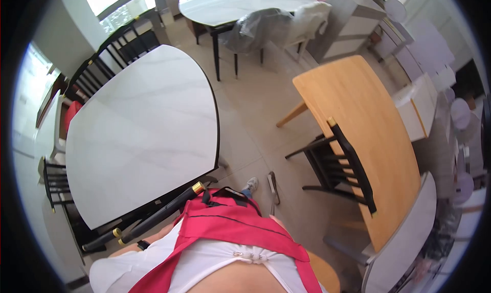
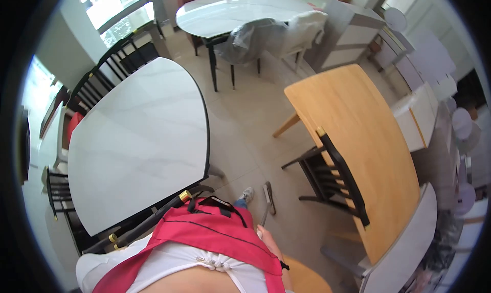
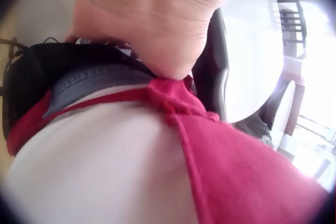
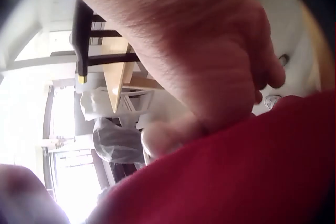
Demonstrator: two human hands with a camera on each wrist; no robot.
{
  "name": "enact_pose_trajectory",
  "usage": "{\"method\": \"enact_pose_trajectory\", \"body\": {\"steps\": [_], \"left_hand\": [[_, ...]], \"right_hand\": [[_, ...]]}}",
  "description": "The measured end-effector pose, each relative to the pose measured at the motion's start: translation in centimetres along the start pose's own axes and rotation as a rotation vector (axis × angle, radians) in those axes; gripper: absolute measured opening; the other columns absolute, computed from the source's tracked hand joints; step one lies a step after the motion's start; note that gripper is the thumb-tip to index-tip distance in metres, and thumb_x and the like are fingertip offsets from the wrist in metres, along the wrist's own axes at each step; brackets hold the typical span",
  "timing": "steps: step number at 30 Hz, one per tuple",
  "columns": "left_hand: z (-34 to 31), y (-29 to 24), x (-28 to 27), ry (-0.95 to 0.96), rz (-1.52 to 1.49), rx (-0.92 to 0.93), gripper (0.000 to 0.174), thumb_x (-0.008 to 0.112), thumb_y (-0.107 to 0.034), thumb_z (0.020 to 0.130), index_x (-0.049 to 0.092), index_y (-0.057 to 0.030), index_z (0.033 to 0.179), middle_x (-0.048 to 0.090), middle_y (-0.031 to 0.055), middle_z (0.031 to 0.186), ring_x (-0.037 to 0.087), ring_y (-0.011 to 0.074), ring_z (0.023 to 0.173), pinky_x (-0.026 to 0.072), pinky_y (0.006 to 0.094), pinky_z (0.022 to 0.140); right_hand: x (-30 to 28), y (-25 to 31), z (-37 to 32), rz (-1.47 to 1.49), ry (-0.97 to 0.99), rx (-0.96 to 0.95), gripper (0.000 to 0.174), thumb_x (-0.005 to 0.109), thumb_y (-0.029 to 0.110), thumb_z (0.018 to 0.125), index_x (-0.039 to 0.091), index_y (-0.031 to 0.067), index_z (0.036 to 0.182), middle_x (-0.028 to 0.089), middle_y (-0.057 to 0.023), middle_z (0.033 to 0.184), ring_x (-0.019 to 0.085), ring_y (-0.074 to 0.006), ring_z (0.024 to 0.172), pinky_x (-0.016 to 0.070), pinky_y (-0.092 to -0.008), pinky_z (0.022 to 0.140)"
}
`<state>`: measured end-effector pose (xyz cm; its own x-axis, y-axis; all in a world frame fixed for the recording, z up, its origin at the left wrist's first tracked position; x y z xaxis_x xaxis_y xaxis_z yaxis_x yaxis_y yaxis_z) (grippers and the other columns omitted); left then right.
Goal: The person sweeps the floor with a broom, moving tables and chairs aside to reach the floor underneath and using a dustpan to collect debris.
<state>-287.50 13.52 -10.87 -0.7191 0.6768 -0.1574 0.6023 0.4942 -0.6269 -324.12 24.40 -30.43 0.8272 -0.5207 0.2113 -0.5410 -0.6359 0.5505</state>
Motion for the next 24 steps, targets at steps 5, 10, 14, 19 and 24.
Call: {"method": "enact_pose_trajectory", "body": {"steps": [5,10,14,19,24], "left_hand": [[3.2,-4.5,2.1,0.036,0.055,0.038,0.034,0.047,-0.024,0.095,0.056,-0.0037,0.12,0.058,0.0144,0.117,0.054,0.0185,0.108,0.0404,0.0294,0.094],[6.5,-8.6,3.3,0.09,0.115,0.065,0.034,0.047,-0.025,0.095,0.056,-0.0039,0.12,0.058,0.0143,0.116,0.055,0.0183,0.107,0.0408,0.0292,0.093],[8.1,-10.9,3.3,0.118,0.123,0.071,0.034,0.047,-0.026,0.095,0.057,-0.0041,0.119,0.059,0.0142,0.115,0.055,0.0181,0.106,0.0412,0.029,0.093],[9.8,-13.0,1.9,0.091,0.023,0.043,0.035,0.047,-0.027,0.095,0.057,-0.0044,0.119,0.059,0.0142,0.114,0.056,0.0178,0.105,0.0416,0.0288,0.092],[11.2,-18.9,0.5,0.05,-0.222,0.0,0.042,0.044,-0.031,0.096,0.051,0.0,0.123,0.058,0.0114,0.116,0.053,0.0164,0.109,0.0392,0.0272,0.094]], "right_hand": [[-0.8,4.6,0.4,-0.08,0.076,0.158,0.038,0.066,0.022,0.079,0.057,0.0022,0.11,0.062,-0.0069,0.086,0.059,-0.0168,0.066,0.049,-0.0299,0.062],[-1.8,8.8,1.0,-0.139,0.106,0.217,0.039,0.067,0.022,0.079,0.056,0.002,0.111,0.061,-0.0063,0.088,0.059,-0.0155,0.066,0.049,-0.0286,0.061],[-2.2,12.2,1.2,-0.181,0.108,0.218,0.04,0.067,0.021,0.079,0.055,0.0019,0.112,0.061,-0.0058,0.09,0.059,-0.0144,0.066,0.049,-0.0276,0.059],[-3.4,16.6,1.3,-0.089,0.18,0.238,0.045,0.067,0.02,0.079,0.052,0.0003,0.117,0.06,-0.0044,0.092,0.06,-0.0121,0.07,0.0492,-0.0244,0.061],[-0.2,22.8,0.2,-0.027,0.226,0.182,0.052,0.064,0.017,0.08,0.046,-0.0004,0.125,0.06,-0.0045,0.093,0.062,-0.0118,0.076,0.0507,-0.0242,0.066]]}}
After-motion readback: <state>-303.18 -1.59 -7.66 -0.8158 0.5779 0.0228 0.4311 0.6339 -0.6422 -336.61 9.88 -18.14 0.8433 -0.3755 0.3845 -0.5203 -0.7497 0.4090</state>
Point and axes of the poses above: each hand's wrist, its own z-axis towards the middle knuckle, its own x-axis out of the palm, y = z × x, the point moved 7 cm from there along z, towards the middle knuckle
